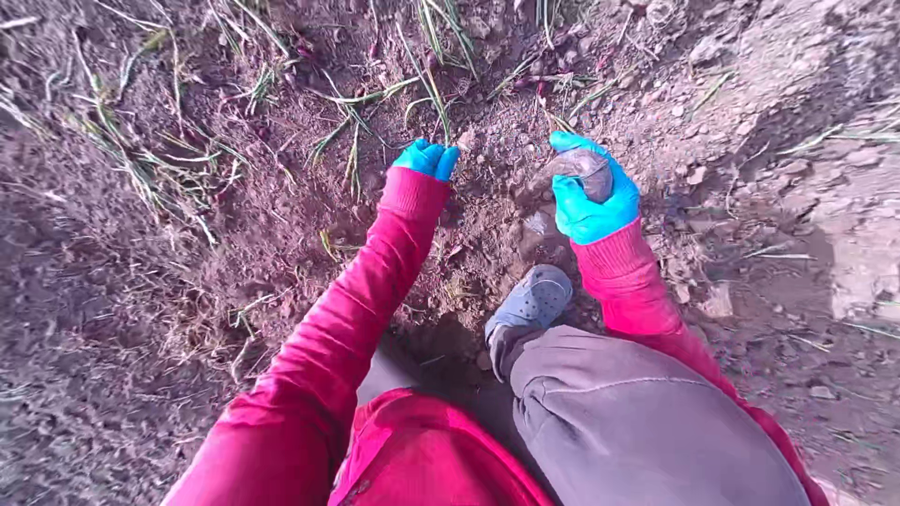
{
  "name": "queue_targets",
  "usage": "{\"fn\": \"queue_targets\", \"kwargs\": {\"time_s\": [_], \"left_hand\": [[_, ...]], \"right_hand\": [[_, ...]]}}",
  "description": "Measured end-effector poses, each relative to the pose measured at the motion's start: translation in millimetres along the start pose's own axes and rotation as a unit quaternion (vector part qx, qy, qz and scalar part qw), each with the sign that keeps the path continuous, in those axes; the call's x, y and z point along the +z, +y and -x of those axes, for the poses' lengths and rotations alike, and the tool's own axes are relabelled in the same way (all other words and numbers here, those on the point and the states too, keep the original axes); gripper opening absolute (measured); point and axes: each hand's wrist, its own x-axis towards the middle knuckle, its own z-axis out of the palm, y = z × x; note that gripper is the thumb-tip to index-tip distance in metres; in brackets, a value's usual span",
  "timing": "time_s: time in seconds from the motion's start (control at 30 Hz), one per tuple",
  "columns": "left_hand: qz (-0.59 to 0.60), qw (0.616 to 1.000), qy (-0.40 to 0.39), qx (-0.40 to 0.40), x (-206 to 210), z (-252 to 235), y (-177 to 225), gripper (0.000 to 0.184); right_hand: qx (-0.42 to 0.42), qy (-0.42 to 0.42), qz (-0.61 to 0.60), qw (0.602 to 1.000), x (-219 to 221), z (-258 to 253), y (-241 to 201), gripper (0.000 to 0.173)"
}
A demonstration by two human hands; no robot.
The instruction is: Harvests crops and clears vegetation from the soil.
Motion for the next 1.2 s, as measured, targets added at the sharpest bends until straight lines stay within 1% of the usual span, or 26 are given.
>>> {"fn": "queue_targets", "kwargs": {"time_s": [0.03,0.1,0.17,0.23,0.3,0.4,0.43,0.5,0.57,0.6,0.63,0.67,0.7,0.73,0.77,0.83,0.87,0.93,0.97,1.0,1.03,1.07,1.1,1.13,1.17,1.2], "left_hand": [[0.012,0.994,-0.087,-0.059,4,-8,-5,0.038],[0.068,0.971,-0.192,-0.127,19,-15,-27,0.029],[0.131,0.966,-0.175,-0.137,14,2,-22,0.02],[0.066,0.99,-0.096,-0.078,0,1,19,0.017],[-0.103,0.99,-0.093,0.019,21,-19,53,0.023],[-0.307,0.925,-0.182,0.133,97,-37,47,0.028],[-0.333,0.911,-0.195,0.147,104,-39,45,0.028],[-0.294,0.93,-0.187,0.121,80,-38,57,0.029],[-0.225,0.957,-0.07,0.171,50,-49,82,0.024],[-0.216,0.953,-0.04,0.208,47,-61,102,0.025],[-0.219,0.946,-0.068,0.228,56,-78,126,0.027],[-0.253,0.934,-0.147,0.203,70,-95,151,0.03],[-0.293,0.912,-0.22,0.183,83,-112,165,0.033],[-0.328,0.891,-0.24,0.2,89,-124,163,0.034],[-0.353,0.886,-0.207,0.218,81,-132,151,0.031],[-0.337,0.921,-0.042,0.189,23,-143,117,0.025],[-0.318,0.936,0.05,0.14,-19,-148,106,0.029],[-0.296,0.935,0.191,0.027,-102,-154,106,0.038],[-0.3,0.928,0.219,0.018,-125,-148,114,0.041],[-0.314,0.921,0.214,0.088,-124,-140,121,0.036],[-0.327,0.907,0.161,0.21,-102,-136,128,0.03],[-0.349,0.881,0.046,0.316,-65,-138,133,0.027],[-0.381,0.856,-0.111,0.333,-20,-136,134,0.033],[-0.411,0.825,-0.244,0.3,23,-133,130,0.04],[-0.42,0.817,-0.288,0.272,51,-140,125,0.039],[-0.393,0.846,-0.257,0.254,62,-147,118,0.032]], "right_hand": [[0.015,0.009,-0.044,0.999,-11,2,-23,0.044],[-0.035,0.037,-0.144,0.988,-31,-3,-52,0.029],[-0.04,0.054,-0.158,0.985,-24,-8,-43,0.022],[-0.02,0.015,-0.064,0.998,2,-12,4,0.042],[-0.003,0.02,-0.032,0.999,14,-7,48,0.043],[0.005,0.079,-0.112,0.991,-25,-7,9,0.04],[-0.02,0.094,-0.129,0.987,-48,-9,-10,0.039],[-0.049,0.102,-0.109,0.988,-91,-11,-27,0.039],[-0.031,0.122,-0.058,0.99,-108,-10,-14,0.041],[-0.025,0.141,-0.055,0.988,-109,-11,-4,0.041],[-0.035,0.163,-0.063,0.984,-110,-14,0,0.041],[-0.055,0.181,-0.072,0.979,-113,-15,-4,0.041],[-0.092,0.196,-0.076,0.973,-119,-15,-15,0.041],[-0.122,0.215,-0.08,0.966,-126,-16,-29,0.04],[-0.136,0.251,-0.085,0.955,-131,-19,-44,0.034],[-0.124,0.255,-0.128,0.95,-129,-24,-44,0.023],[-0.092,0.222,-0.126,0.963,-121,-25,-30,0.027],[-0.006,0.139,-0.063,0.988,-96,-30,9,0.043],[0.033,0.117,-0.046,0.992,-83,-31,25,0.046],[0.041,0.123,-0.057,0.99,-74,-33,30,0.046],[0.017,0.127,-0.082,0.988,-74,-39,23,0.045],[-0.026,0.124,-0.12,0.985,-79,-44,7,0.044],[-0.068,0.112,-0.158,0.979,-84,-41,-13,0.045],[-0.1,0.109,-0.188,0.971,-87,-37,-30,0.042],[-0.126,0.122,-0.206,0.963,-84,-42,-36,0.038],[-0.135,0.134,-0.205,0.96,-77,-50,-32,0.036]]}}
